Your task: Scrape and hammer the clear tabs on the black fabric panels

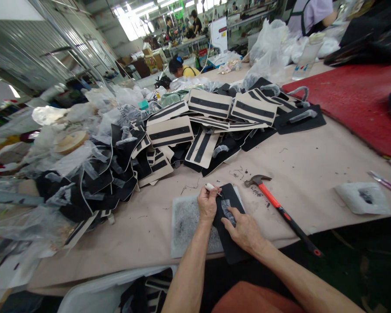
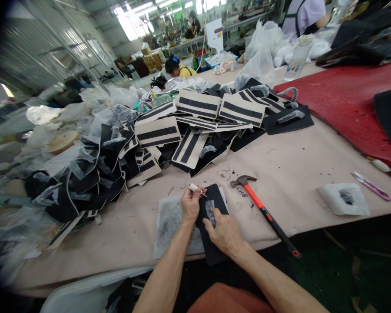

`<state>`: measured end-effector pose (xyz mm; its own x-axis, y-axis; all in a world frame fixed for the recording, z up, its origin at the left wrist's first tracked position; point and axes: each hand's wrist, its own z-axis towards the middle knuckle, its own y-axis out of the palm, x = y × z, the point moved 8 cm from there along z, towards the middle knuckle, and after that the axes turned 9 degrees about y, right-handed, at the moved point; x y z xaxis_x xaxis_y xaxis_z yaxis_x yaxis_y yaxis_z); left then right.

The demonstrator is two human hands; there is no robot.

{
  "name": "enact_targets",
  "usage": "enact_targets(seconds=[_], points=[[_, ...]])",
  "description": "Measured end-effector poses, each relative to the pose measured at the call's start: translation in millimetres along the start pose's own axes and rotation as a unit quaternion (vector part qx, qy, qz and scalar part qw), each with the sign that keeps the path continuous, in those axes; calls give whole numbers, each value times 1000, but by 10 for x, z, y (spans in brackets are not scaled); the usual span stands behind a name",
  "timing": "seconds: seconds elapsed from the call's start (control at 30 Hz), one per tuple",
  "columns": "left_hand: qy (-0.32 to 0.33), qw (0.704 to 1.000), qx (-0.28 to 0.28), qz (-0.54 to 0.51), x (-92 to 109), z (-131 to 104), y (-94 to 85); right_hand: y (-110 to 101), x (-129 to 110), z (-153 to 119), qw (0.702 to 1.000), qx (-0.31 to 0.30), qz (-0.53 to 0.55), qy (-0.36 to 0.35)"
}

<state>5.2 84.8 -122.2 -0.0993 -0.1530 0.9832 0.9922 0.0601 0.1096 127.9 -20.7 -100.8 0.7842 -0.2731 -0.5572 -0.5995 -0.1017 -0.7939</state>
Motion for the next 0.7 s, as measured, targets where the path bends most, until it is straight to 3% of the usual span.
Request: enact_targets(seconds=[0.17,0.3,0.4,0.47,0.5,0.6,0.7], points=[[39,990,-12,135,86,22,-3,-4,5,-31,1000,-10,8,1],[80,979,-50,180,167,-9,28,-168,65,-36,996,-4,77,-32],[116,971,-99,183,210,-43,88,-539,334,27,990,105,84,-41],[123,971,-116,171,204,-47,102,-791,614,70,980,195,-9,-21],[120,972,-122,162,192,-42,107,-864,770,101,975,212,-68,-1],[112,974,-131,148,170,-21,128,-884,1266,205,971,143,-178,76],[118,971,-112,174,196,-10,136,-819,1544,219,984,50,-112,128]])
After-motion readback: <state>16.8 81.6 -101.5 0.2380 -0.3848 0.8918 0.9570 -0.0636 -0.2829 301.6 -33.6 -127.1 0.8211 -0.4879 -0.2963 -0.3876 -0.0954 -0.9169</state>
